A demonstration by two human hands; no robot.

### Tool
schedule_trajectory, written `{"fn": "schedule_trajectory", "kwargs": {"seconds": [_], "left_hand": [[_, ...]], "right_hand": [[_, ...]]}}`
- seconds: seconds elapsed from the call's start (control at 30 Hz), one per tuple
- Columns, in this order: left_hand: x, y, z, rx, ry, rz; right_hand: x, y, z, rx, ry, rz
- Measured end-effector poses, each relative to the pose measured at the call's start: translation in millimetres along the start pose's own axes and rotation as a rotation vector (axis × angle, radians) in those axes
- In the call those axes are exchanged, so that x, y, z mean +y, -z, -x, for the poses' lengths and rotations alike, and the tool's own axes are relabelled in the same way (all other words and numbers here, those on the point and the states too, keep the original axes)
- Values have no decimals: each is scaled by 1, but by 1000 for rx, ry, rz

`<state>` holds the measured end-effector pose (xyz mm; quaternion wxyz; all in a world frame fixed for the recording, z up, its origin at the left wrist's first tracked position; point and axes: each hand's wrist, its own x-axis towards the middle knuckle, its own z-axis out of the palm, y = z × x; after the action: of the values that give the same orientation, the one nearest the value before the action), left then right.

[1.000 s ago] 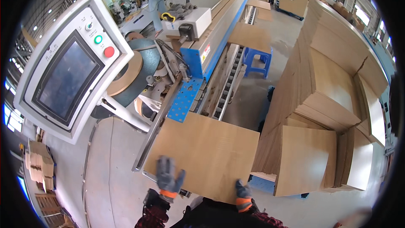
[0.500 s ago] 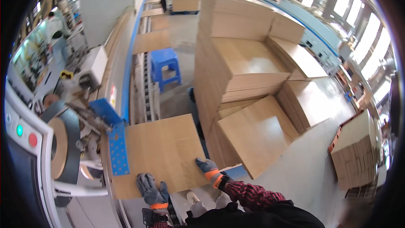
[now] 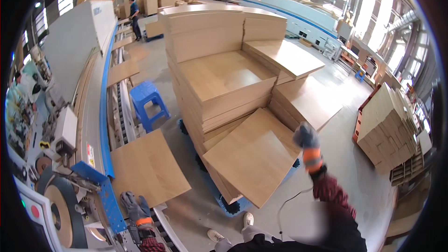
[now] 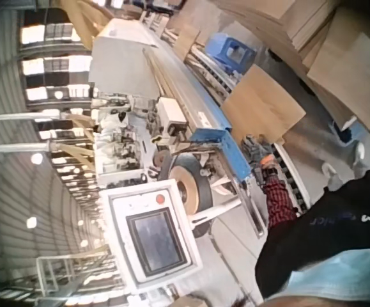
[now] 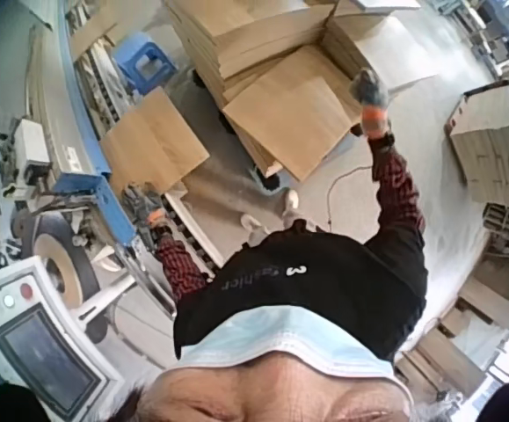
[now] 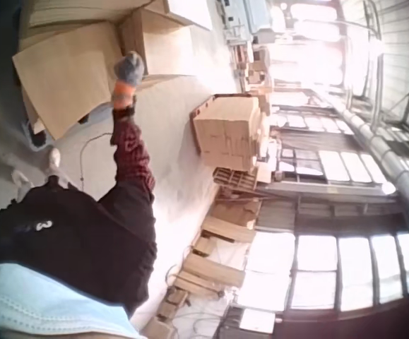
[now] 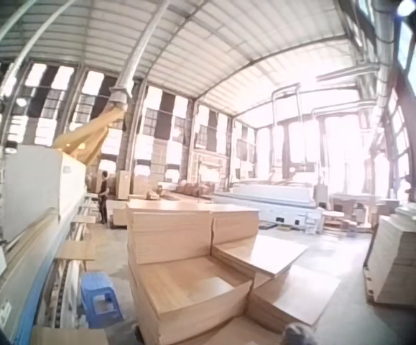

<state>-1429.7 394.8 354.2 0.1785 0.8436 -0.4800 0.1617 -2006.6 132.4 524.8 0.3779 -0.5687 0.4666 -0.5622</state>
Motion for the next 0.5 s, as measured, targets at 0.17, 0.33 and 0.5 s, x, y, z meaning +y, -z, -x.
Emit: {"fn": "schedule_trajectory", "kwargs": {"seconds": [0.17,0.33,0.5], "left_hand": [[8,-8,-25,-34,125,-73],[40,31,32,-57,71,-72],[83,53,86,18,247,157]], "right_hand": [[46,41,-187,403,-307,127],[77,26,-292,494,-120,295],[64,38,-302,442,-235,460]]}}
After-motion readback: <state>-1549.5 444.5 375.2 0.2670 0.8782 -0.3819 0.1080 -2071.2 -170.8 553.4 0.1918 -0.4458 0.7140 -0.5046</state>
